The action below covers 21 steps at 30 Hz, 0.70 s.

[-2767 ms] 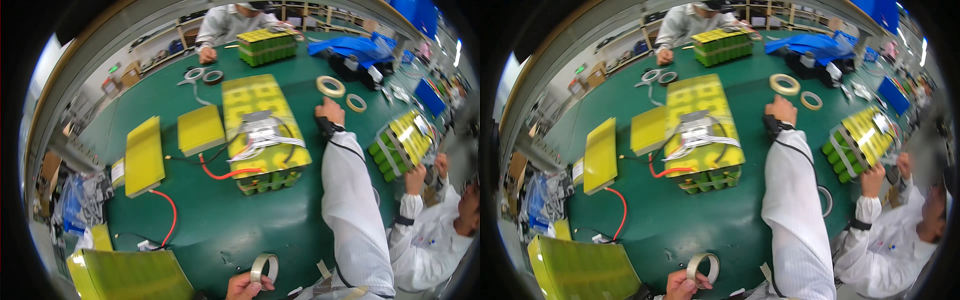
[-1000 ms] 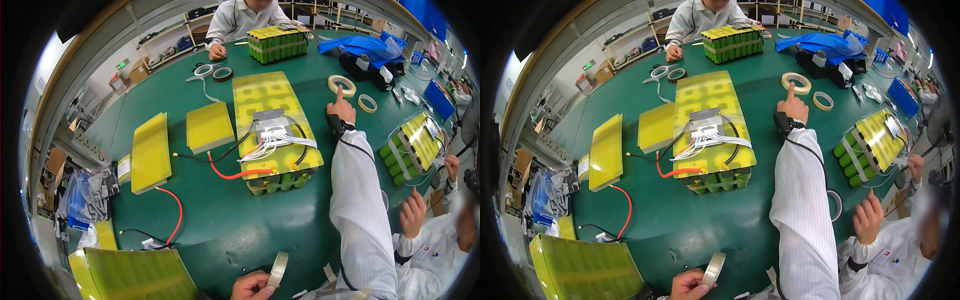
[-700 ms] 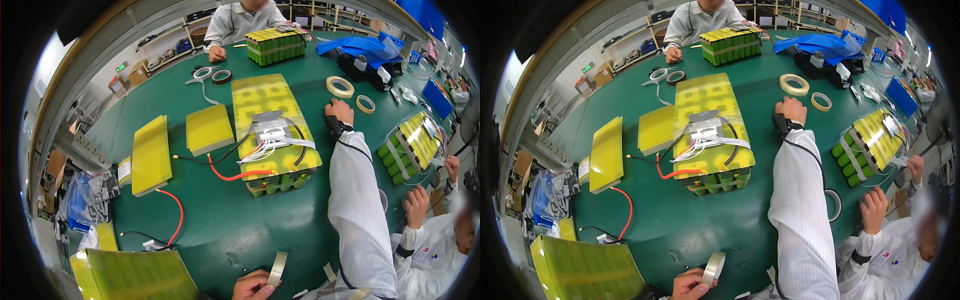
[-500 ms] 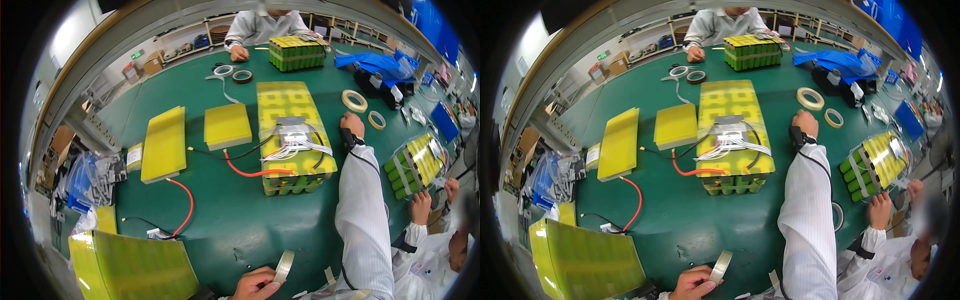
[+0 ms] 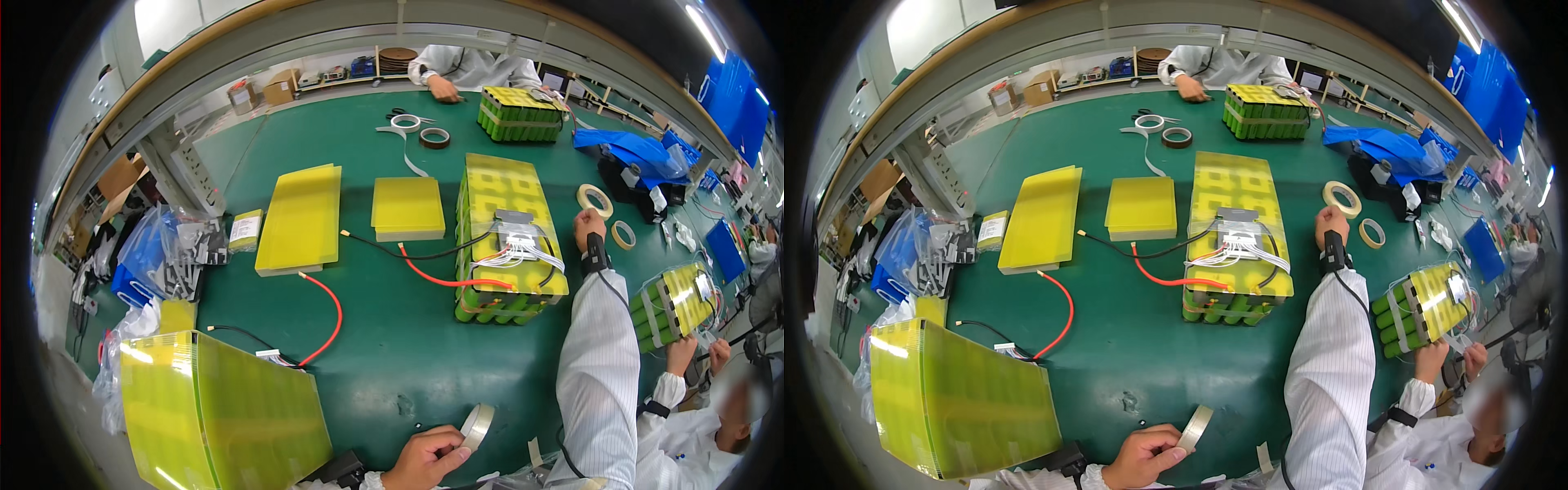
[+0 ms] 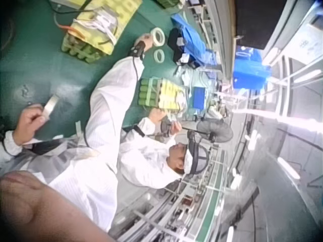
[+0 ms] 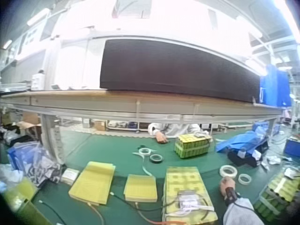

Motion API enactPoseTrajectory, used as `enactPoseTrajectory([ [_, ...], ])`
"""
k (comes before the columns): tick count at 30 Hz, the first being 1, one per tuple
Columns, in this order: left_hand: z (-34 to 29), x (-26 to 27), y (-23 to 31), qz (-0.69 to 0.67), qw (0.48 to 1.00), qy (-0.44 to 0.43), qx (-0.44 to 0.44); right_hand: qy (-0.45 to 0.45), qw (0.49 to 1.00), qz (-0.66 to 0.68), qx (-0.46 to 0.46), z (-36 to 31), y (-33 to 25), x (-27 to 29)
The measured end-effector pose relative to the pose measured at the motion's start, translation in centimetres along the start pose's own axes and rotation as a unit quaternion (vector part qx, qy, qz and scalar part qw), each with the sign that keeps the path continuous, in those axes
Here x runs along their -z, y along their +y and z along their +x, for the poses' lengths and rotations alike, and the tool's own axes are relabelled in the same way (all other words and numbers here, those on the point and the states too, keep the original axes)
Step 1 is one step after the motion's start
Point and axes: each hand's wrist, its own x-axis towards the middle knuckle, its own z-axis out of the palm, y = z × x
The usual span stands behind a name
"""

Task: Assembling and insulating large lithium-ion battery packs using adhesive tape and plastic sheets in a manufacturing environment.

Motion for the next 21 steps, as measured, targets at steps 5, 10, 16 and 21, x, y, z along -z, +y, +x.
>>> enactPoseTrajectory([
  [5, 0.0, -0.1, 0.2, -0.032, 0.999, -0.007, 0.028, -0.020, 0.997, 0.069, -0.001, 2.7, 0.2, 1.2],
  [10, 0.1, 0.6, 0.3, 0.005, 0.999, -0.043, 0.029, 0.042, 0.996, 0.066, 0.036, 1.7, -2.7, 3.4],
  [16, 0.1, -0.2, 1.4, -0.039, 0.998, 0.006, 0.041, 0.113, 0.991, 0.066, 0.026, 3.2, -6.0, 5.3],
  [21, 0.5, -0.6, 1.7, -0.008, 0.998, 0.028, 0.049, 0.031, 0.995, -0.023, 0.094, 4.0, -10.2, 3.7],
])
